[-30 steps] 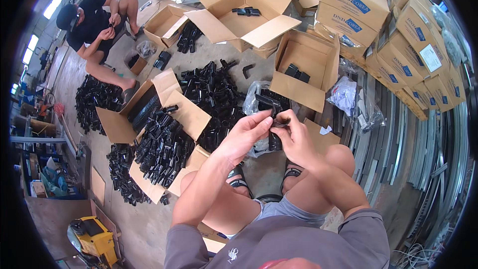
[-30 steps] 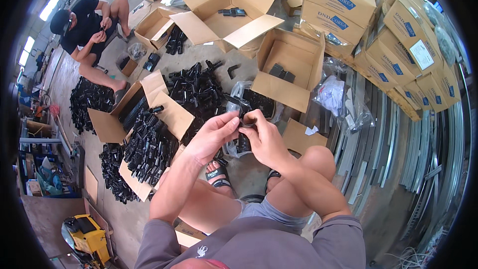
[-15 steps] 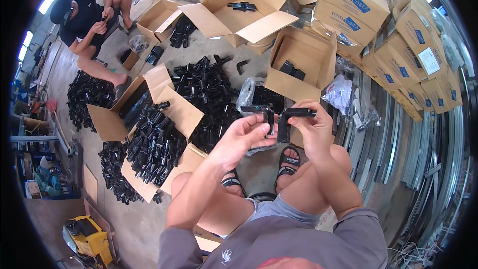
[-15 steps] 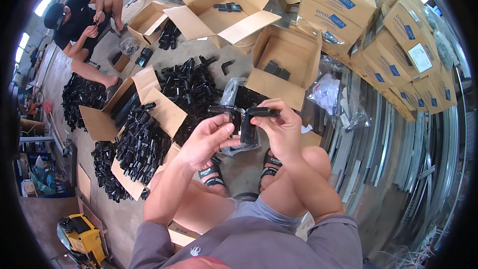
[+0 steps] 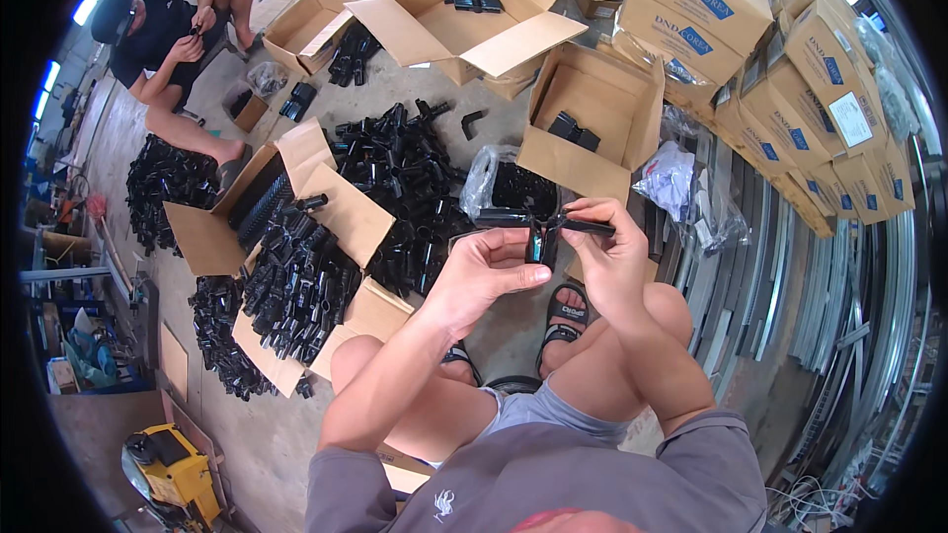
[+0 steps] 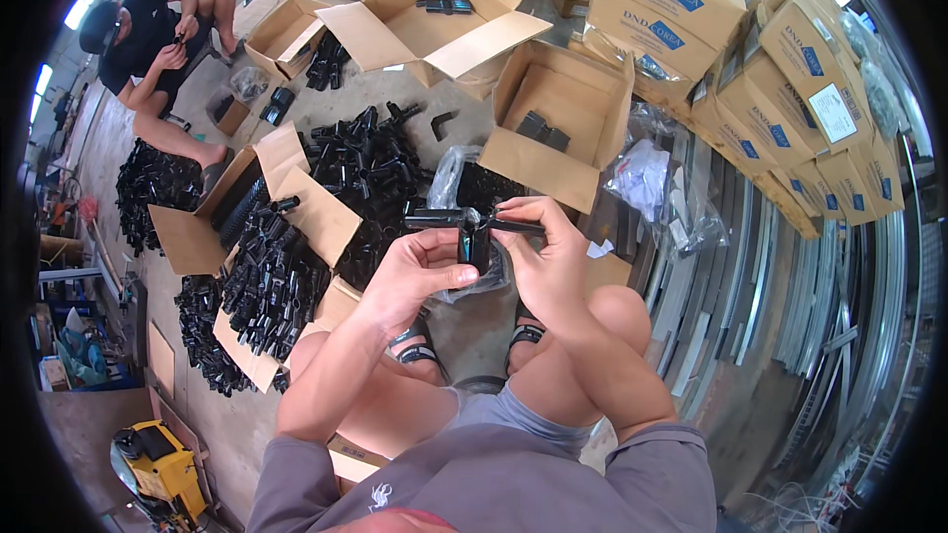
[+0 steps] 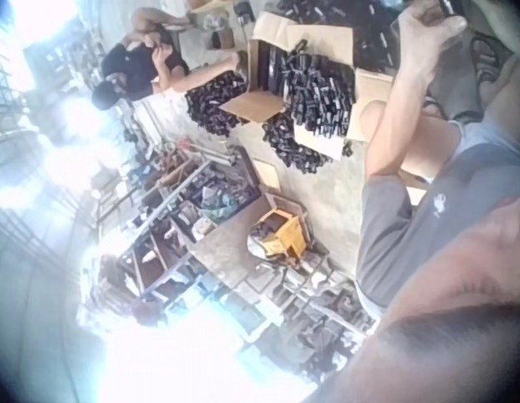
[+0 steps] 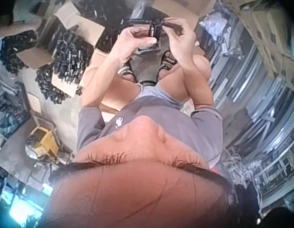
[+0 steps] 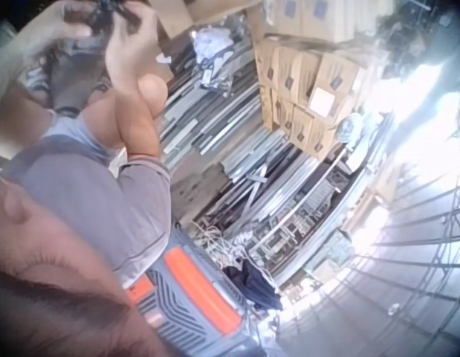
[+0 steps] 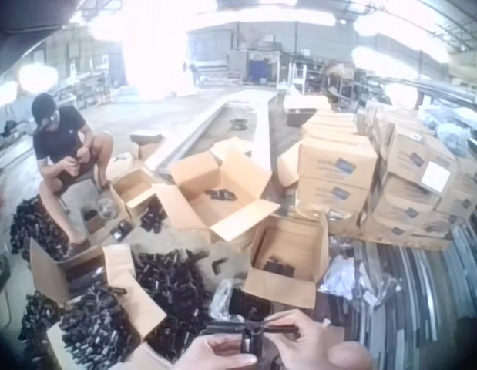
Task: The person joins two black plastic hinge components together by hand and places the assembled units into a small plastic bin located between their feet.
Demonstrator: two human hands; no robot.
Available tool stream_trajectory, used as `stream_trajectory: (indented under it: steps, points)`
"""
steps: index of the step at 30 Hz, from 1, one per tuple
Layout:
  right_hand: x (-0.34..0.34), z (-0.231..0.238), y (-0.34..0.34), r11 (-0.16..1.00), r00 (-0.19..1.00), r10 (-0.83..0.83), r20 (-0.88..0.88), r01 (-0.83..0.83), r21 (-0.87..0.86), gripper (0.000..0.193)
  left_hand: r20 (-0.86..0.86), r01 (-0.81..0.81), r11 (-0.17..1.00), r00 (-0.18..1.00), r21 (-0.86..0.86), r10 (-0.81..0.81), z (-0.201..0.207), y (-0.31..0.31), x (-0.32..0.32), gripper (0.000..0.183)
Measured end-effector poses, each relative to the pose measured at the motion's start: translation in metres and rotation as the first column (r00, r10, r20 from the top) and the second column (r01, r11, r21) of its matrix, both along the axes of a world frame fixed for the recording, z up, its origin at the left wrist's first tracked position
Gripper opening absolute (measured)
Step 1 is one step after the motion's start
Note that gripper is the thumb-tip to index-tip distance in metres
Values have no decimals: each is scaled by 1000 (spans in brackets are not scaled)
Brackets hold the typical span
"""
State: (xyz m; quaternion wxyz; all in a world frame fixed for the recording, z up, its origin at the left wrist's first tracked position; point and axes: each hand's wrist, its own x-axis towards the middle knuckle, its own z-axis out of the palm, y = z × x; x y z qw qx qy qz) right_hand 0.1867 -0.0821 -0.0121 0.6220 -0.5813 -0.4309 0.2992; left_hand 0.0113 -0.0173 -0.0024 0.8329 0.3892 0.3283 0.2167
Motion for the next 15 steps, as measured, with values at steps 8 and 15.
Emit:
stream_trajectory:
  steps: [8, 15]
  points:
    - [0, -7, 2, 997, 999, 25, 46, -22, -72, 11, -63, 2, 999, 998, 34, 1, 0, -1, 3, 45]
    - [0, -8, 2, 992, 996, 67, 63, -60, -108, 15, -83, 49, 990, 996, 129, -38, -7, 0, 0, 46]
